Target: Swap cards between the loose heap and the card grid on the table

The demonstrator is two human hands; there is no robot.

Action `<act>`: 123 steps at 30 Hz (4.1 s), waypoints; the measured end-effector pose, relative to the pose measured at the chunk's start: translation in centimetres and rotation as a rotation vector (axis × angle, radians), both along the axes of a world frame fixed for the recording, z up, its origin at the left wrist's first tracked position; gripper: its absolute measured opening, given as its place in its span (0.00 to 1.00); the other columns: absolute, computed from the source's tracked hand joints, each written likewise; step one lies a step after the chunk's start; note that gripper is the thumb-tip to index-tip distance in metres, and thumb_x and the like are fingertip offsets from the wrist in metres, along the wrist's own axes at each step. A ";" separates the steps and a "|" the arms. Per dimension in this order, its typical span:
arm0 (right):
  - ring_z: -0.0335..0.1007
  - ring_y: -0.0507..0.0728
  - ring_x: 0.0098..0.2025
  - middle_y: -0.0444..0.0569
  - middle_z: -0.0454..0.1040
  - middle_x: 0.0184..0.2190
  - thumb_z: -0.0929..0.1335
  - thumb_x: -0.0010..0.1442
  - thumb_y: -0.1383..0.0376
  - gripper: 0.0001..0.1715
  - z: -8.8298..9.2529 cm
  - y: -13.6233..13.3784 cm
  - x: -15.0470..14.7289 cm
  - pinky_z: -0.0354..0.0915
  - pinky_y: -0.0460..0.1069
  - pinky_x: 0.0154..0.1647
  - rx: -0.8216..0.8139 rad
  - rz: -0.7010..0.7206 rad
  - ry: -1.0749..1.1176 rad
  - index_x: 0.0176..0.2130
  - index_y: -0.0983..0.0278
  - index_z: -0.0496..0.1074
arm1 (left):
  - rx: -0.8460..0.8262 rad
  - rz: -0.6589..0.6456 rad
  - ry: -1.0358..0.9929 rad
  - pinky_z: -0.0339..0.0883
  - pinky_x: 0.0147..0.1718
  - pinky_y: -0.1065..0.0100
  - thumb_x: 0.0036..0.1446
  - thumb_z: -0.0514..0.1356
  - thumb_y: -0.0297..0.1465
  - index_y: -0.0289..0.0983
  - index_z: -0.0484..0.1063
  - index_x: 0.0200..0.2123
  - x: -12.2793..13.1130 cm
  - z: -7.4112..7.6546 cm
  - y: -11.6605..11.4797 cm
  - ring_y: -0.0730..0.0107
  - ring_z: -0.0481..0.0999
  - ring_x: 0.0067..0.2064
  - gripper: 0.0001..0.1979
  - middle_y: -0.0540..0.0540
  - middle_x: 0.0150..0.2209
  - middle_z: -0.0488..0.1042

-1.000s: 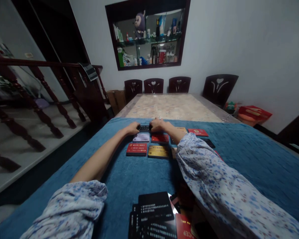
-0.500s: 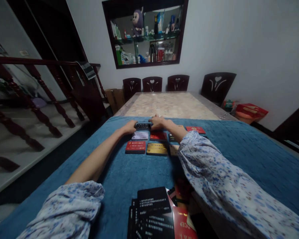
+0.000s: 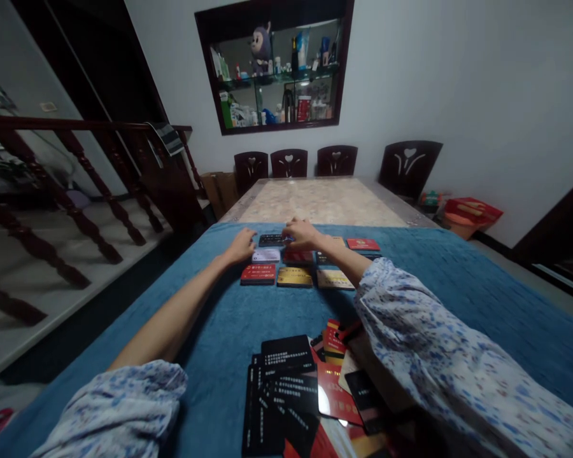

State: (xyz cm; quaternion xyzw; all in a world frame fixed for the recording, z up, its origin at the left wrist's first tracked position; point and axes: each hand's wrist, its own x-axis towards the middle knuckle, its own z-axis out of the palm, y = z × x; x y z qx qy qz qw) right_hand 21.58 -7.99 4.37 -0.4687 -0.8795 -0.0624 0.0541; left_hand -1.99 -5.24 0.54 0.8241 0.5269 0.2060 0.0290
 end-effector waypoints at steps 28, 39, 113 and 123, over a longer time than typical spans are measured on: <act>0.61 0.62 0.49 0.53 0.78 0.38 0.65 0.62 0.67 0.11 -0.8 -14.2 2.8 0.48 0.52 0.41 -0.009 0.149 0.084 0.36 0.63 0.77 | 0.107 -0.150 -0.108 0.66 0.43 0.64 0.59 0.55 0.21 0.35 0.71 0.32 0.8 -1.4 -15.9 0.65 0.71 0.40 0.07 0.44 0.37 0.72; 0.62 0.61 0.49 0.51 0.79 0.38 0.68 0.60 0.67 0.07 -2.2 -18.6 2.9 0.50 0.54 0.44 -0.030 0.193 0.196 0.37 0.61 0.78 | 0.061 -0.168 -0.017 0.62 0.43 0.60 0.62 0.54 0.22 0.35 0.71 0.34 0.9 -2.6 -20.9 0.63 0.71 0.43 0.07 0.45 0.38 0.73; 0.67 0.60 0.47 0.52 0.78 0.41 0.66 0.63 0.67 0.08 -5.0 -21.0 1.2 0.56 0.51 0.42 -0.149 0.054 0.238 0.40 0.64 0.75 | 0.049 -0.385 -0.156 0.66 0.37 0.66 0.65 0.54 0.30 0.35 0.75 0.35 0.5 -2.3 -23.7 0.69 0.70 0.34 0.11 0.46 0.31 0.73; 0.68 0.58 0.44 0.52 0.77 0.35 0.67 0.61 0.67 0.06 -5.5 -20.6 1.3 0.59 0.49 0.42 -0.111 0.022 0.301 0.35 0.65 0.75 | 0.018 -0.334 -0.204 0.66 0.37 0.67 0.64 0.55 0.28 0.35 0.76 0.35 0.6 -2.5 -23.5 0.71 0.70 0.33 0.10 0.47 0.30 0.74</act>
